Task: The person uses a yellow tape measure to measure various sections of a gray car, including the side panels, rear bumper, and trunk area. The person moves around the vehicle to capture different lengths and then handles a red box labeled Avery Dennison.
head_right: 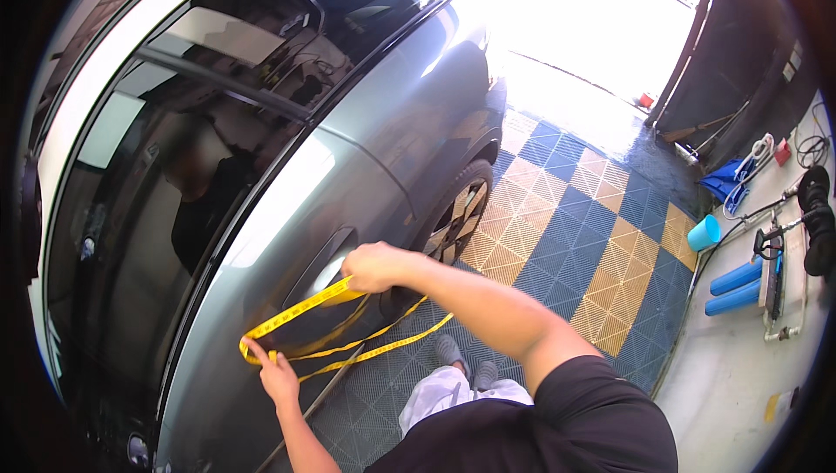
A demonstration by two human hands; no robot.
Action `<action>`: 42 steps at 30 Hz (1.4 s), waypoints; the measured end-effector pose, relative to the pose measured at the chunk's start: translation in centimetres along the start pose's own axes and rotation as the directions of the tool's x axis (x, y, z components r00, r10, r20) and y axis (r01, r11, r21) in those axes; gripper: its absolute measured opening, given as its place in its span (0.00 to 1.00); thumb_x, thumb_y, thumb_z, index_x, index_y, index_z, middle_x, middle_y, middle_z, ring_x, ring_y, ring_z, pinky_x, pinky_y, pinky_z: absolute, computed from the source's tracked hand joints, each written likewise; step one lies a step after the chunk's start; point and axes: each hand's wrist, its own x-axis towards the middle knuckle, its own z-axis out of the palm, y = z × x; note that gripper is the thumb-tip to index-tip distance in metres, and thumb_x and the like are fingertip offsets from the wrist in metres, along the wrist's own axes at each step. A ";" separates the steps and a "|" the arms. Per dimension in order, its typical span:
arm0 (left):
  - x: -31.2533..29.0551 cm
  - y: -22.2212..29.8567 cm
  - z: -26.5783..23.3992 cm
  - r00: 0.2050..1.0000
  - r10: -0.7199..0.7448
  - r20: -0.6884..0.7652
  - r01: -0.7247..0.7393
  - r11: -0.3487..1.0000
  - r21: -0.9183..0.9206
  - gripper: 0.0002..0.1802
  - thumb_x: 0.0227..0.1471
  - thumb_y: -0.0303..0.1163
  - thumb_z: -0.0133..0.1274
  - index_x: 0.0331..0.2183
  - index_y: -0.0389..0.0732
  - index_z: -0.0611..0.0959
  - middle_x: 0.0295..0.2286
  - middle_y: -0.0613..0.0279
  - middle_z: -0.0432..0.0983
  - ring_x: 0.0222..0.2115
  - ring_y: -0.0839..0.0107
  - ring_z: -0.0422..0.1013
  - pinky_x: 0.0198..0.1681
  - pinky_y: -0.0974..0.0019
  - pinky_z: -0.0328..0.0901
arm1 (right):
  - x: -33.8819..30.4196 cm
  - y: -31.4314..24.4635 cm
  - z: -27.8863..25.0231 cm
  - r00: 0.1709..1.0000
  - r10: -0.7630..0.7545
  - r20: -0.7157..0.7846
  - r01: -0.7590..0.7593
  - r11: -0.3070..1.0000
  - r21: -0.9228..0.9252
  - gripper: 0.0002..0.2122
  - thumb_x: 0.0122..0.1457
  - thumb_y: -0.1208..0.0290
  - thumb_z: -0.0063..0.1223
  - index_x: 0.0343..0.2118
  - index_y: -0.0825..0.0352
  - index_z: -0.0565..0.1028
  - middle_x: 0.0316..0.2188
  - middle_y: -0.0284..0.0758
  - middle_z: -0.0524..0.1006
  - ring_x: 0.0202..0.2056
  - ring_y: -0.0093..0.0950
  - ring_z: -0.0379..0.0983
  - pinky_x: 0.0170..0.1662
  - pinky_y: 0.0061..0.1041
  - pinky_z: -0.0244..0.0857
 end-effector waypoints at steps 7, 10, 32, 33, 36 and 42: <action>-0.5 1.9 0.1 0.996 -0.075 -0.052 0.076 0.997 0.019 0.46 0.59 0.29 0.45 0.66 0.52 0.34 0.24 0.40 0.76 0.27 0.39 0.73 0.33 0.46 0.67 | -4.0 10.4 -12.5 0.978 0.105 -0.181 -0.146 0.962 -0.229 0.12 0.58 0.63 0.50 0.36 0.66 0.78 0.27 0.44 0.78 0.35 0.41 0.76 0.42 0.38 0.68; -0.5 2.3 0.9 0.985 -0.164 -0.055 0.165 0.986 0.019 0.45 0.59 0.28 0.44 0.66 0.50 0.33 0.25 0.40 0.76 0.28 0.41 0.73 0.33 0.47 0.66 | -1.2 11.6 -14.7 0.971 0.057 -0.233 -0.080 0.993 -0.091 0.11 0.58 0.65 0.48 0.32 0.68 0.77 0.26 0.44 0.78 0.33 0.43 0.75 0.39 0.40 0.67; -0.5 12.4 -3.4 0.898 -0.425 -0.119 0.417 0.905 -0.087 0.34 0.57 0.24 0.48 0.63 0.46 0.59 0.26 0.44 0.75 0.24 0.53 0.71 0.33 0.58 0.66 | 5.3 15.3 -14.5 0.929 -0.020 -0.368 -0.037 0.988 -0.147 0.15 0.57 0.59 0.54 0.22 0.67 0.74 0.20 0.40 0.76 0.25 0.42 0.75 0.31 0.40 0.68; -0.8 14.3 -4.0 0.900 -0.415 -0.130 0.403 0.909 -0.109 0.31 0.57 0.24 0.48 0.62 0.44 0.62 0.27 0.44 0.75 0.25 0.53 0.72 0.34 0.58 0.66 | 5.2 15.2 -15.0 0.932 -0.013 -0.361 -0.046 0.987 -0.155 0.15 0.57 0.58 0.53 0.22 0.67 0.75 0.20 0.41 0.76 0.25 0.42 0.75 0.31 0.40 0.68; -2.7 20.3 -2.1 0.947 -0.301 -0.113 0.262 0.926 -0.272 0.20 0.55 0.31 0.54 0.50 0.35 0.76 0.25 0.51 0.76 0.24 0.67 0.71 0.31 0.64 0.66 | 6.3 15.8 -14.1 0.934 -0.056 -0.354 0.002 0.989 -0.150 0.16 0.57 0.57 0.52 0.23 0.67 0.75 0.19 0.42 0.77 0.26 0.43 0.76 0.32 0.41 0.69; -3.6 35.8 -0.6 0.959 -0.061 0.278 0.222 0.772 -0.595 0.20 0.55 0.38 0.56 0.46 0.36 0.78 0.19 0.65 0.71 0.21 0.78 0.65 0.26 0.71 0.63 | 6.6 16.6 -13.8 0.939 -0.101 -0.328 0.062 0.990 -0.128 0.15 0.59 0.59 0.49 0.25 0.66 0.78 0.23 0.44 0.79 0.26 0.41 0.78 0.35 0.40 0.71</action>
